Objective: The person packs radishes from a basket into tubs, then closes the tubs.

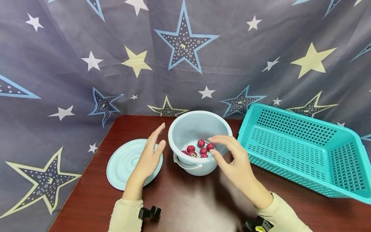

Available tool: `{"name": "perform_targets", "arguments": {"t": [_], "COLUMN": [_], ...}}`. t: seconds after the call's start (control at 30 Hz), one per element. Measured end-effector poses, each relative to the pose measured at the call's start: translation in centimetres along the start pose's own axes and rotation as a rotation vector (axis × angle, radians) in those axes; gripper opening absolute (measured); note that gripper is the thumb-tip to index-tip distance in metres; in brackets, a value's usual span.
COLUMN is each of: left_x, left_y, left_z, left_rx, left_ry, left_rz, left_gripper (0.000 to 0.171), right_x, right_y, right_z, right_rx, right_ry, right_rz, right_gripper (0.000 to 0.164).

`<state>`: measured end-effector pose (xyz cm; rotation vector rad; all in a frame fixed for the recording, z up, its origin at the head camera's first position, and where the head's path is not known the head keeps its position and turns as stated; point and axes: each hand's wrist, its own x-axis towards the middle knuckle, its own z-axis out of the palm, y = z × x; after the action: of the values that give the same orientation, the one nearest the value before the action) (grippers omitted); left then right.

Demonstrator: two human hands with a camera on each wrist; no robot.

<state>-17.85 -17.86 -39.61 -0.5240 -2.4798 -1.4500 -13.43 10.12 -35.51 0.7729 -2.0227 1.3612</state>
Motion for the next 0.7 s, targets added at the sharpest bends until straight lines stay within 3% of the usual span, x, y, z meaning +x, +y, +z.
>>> {"name": "perform_targets", "arguments": {"t": [0.2, 0.43, 0.7], "left_x": [-1.0, -2.8, -4.7], "left_y": [-0.3, -1.5, -3.2], "left_z": [-1.9, -4.7, -8.3], "left_rx": [0.045, 0.117, 0.257], "left_ry": [-0.011, -0.011, 0.015], "left_rz": [-0.023, -0.030, -0.070], "left_gripper": [0.051, 0.050, 0.051], "right_x": [-0.5, -1.5, -2.2], "right_y": [-1.4, -3.5, -4.4], "right_z": [2.0, 4.4, 7.3], "right_rx": [0.115, 0.177, 0.209], "right_ry": [0.005, -0.064, -0.173], "right_rz": [-0.074, -0.133, -0.107], "right_gripper": [0.027, 0.024, 0.026]}}
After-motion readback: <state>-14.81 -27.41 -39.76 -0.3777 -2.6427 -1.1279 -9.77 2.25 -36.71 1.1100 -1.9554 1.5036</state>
